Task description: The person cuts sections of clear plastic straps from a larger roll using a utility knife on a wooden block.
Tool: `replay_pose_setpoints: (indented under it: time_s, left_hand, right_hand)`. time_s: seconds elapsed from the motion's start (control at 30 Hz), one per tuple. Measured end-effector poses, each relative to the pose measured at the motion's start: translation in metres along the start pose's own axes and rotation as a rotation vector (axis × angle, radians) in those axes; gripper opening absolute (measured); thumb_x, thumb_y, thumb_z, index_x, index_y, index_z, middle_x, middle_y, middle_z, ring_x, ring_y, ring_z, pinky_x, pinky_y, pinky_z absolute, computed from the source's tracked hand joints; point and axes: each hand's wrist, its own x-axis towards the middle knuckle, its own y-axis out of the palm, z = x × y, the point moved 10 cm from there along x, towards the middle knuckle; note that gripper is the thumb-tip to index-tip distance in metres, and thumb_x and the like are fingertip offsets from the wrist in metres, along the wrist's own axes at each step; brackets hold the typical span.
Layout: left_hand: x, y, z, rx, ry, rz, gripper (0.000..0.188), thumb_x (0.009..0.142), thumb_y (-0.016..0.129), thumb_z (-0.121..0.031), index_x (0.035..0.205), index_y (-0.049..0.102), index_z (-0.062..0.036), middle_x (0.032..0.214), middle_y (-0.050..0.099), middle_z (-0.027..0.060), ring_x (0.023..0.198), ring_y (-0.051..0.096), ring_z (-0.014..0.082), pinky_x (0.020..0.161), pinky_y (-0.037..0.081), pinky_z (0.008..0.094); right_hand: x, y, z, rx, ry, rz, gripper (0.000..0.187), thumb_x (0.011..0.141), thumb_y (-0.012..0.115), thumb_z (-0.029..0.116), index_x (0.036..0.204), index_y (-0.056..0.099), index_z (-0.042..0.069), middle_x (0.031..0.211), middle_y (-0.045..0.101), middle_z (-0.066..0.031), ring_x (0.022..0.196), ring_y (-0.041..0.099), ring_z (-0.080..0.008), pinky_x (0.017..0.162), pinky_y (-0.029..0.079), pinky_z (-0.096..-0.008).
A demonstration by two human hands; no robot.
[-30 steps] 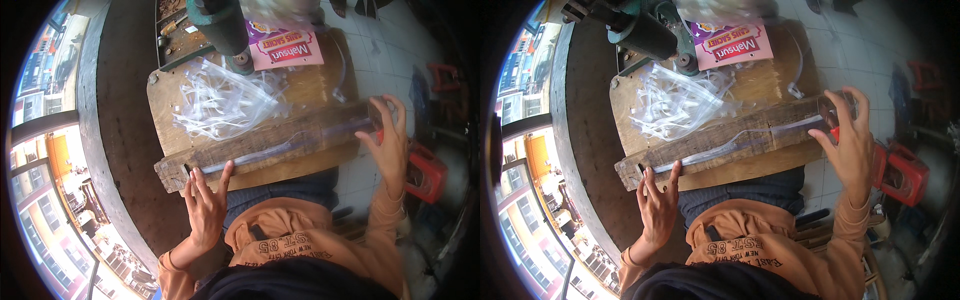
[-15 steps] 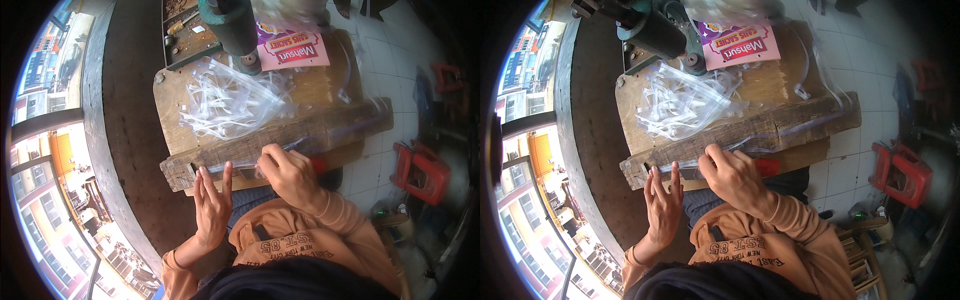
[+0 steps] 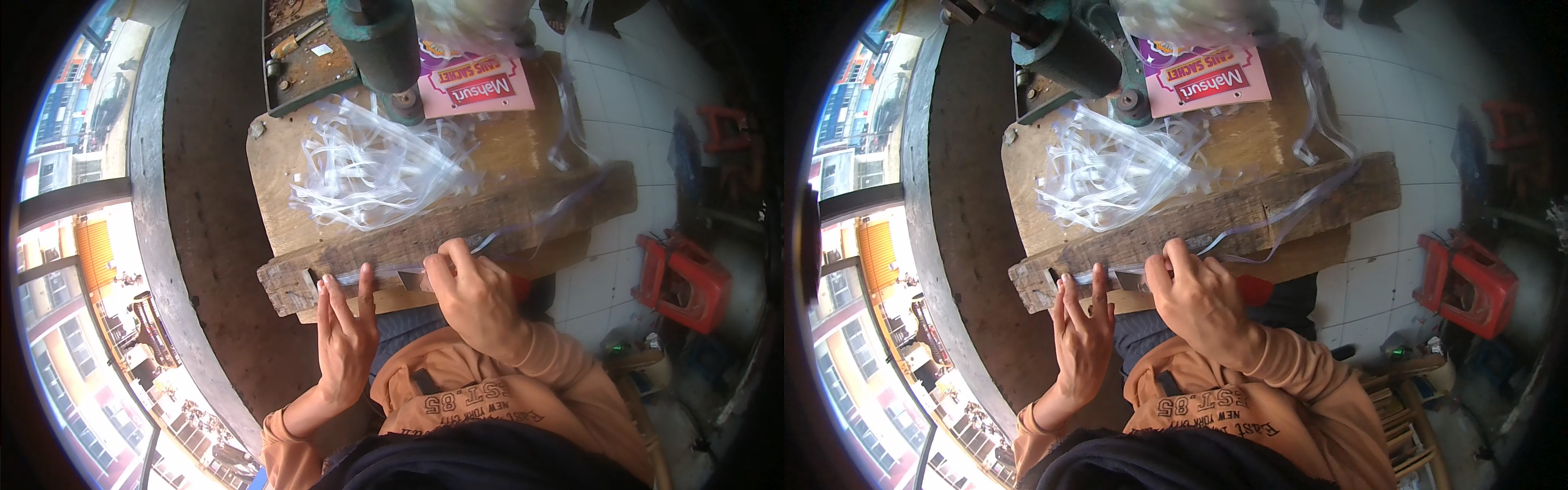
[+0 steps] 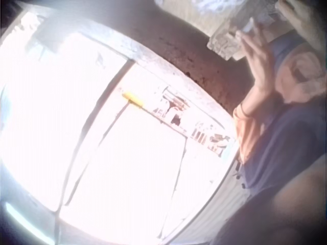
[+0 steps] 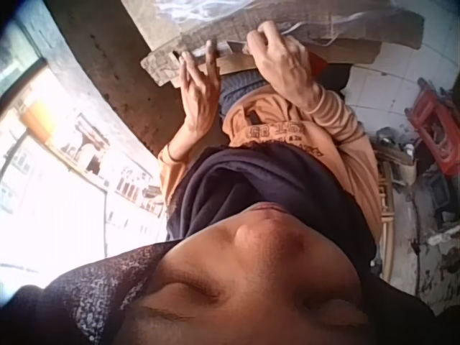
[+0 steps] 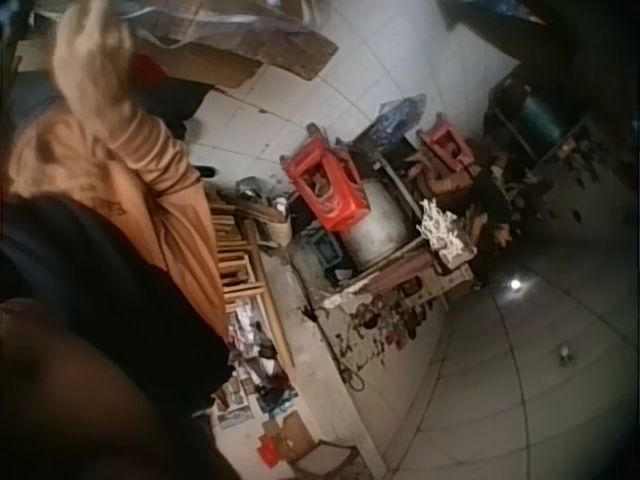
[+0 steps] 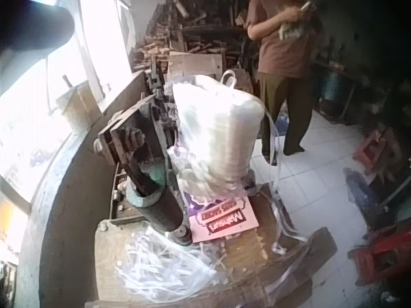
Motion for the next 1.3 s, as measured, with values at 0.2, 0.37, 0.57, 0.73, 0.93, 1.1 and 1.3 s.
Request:
replay_pose_setpoints:
  time_s: [0.2, 0.37, 0.57, 0.73, 0.93, 1.1, 1.3]
  left_hand:
    - [-0.003, 0.005, -0.001, 0.044, 0.002, 0.027, 0.059, 0.082, 0.062, -0.02, 0.136, 0.042, -0.0059, 0.119, 0.047, 0.0294, 0.113, 0.051, 0.0343, 0.102, 0.038, 0.0363]
    - [-0.003, 0.004, -0.001, 0.039, 0.0, 0.019, 0.059, 0.082, 0.062, -0.02, 0.136, 0.042, -0.0056, 0.12, 0.047, 0.0297, 0.113, 0.051, 0.0343, 0.102, 0.038, 0.0364]
    - [-0.003, 0.003, 0.0, 0.033, -0.001, 0.002, 0.059, 0.082, 0.061, -0.02, 0.136, 0.042, -0.0054, 0.12, 0.047, 0.0302, 0.113, 0.051, 0.034, 0.101, 0.038, 0.0362]
    - [-0.003, 0.003, -0.001, 0.055, 0.002, -0.001, 0.059, 0.082, 0.062, -0.022, 0.136, 0.042, -0.0065, 0.119, 0.048, 0.0295, 0.112, 0.053, 0.0337, 0.101, 0.038, 0.0358]
    - [-0.003, 0.002, 0.0, 0.071, -0.01, -0.025, 0.059, 0.081, 0.062, -0.023, 0.136, 0.044, -0.0078, 0.12, 0.048, 0.0288, 0.111, 0.055, 0.032, 0.098, 0.039, 0.0338]
    - [-0.005, -0.001, -0.002, 0.092, -0.022, -0.041, 0.059, 0.081, 0.063, -0.024, 0.136, 0.044, -0.0084, 0.12, 0.049, 0.0281, 0.112, 0.055, 0.0295, 0.097, 0.039, 0.0339]
    - [-0.005, 0.001, 0.002, 0.067, -0.043, -0.039, 0.057, 0.083, 0.058, -0.018, 0.137, 0.042, -0.0095, 0.117, 0.052, 0.0261, 0.11, 0.057, 0.0275, 0.096, 0.038, 0.0363]
  right_hand:
    - [-0.006, 0.005, 0.008, -0.033, 0.012, 0.049, 0.012, 0.076, 0.063, 0.009, 0.082, 0.054, 0.004, 0.083, 0.049, -0.0073, 0.06, 0.059, -0.0166, 0.054, 0.048, -0.029]
    - [-0.003, -0.005, 0.003, -0.104, 0.075, -0.028, 0.014, 0.08, 0.061, 0.012, 0.077, 0.049, 0.005, 0.082, 0.047, -0.0068, 0.06, 0.058, -0.0153, 0.053, 0.049, -0.0272]
    - [-0.005, 0.0, -0.004, 0.01, 0.115, 0.036, 0.012, 0.078, 0.062, 0.009, 0.081, 0.052, 0.003, 0.086, 0.049, -0.0078, 0.063, 0.06, -0.0169, 0.055, 0.05, -0.0289]
    - [-0.005, -0.01, 0.001, 0.014, 0.093, -0.078, 0.013, 0.075, 0.064, 0.003, 0.085, 0.055, 0.001, 0.092, 0.053, -0.0095, 0.064, 0.061, -0.0205, 0.055, 0.05, -0.0309]
    - [-0.009, -0.001, -0.001, 0.012, 0.11, -0.051, 0.012, 0.076, 0.062, 0.007, 0.082, 0.052, 0.003, 0.091, 0.05, -0.0087, 0.066, 0.059, -0.0176, 0.059, 0.049, -0.0296]
    - [-0.011, -0.005, 0.002, -0.012, 0.087, -0.036, 0.013, 0.076, 0.063, 0.008, 0.08, 0.051, 0.005, 0.081, 0.05, -0.0063, 0.063, 0.059, -0.0183, 0.059, 0.048, -0.031]
    - [-0.007, -0.022, -0.022, 0.03, 0.168, 0.17, 0.013, 0.077, 0.066, 0.014, 0.079, 0.054, 0.008, 0.068, 0.054, -0.0039, 0.06, 0.06, -0.0207, 0.054, 0.047, -0.0348]
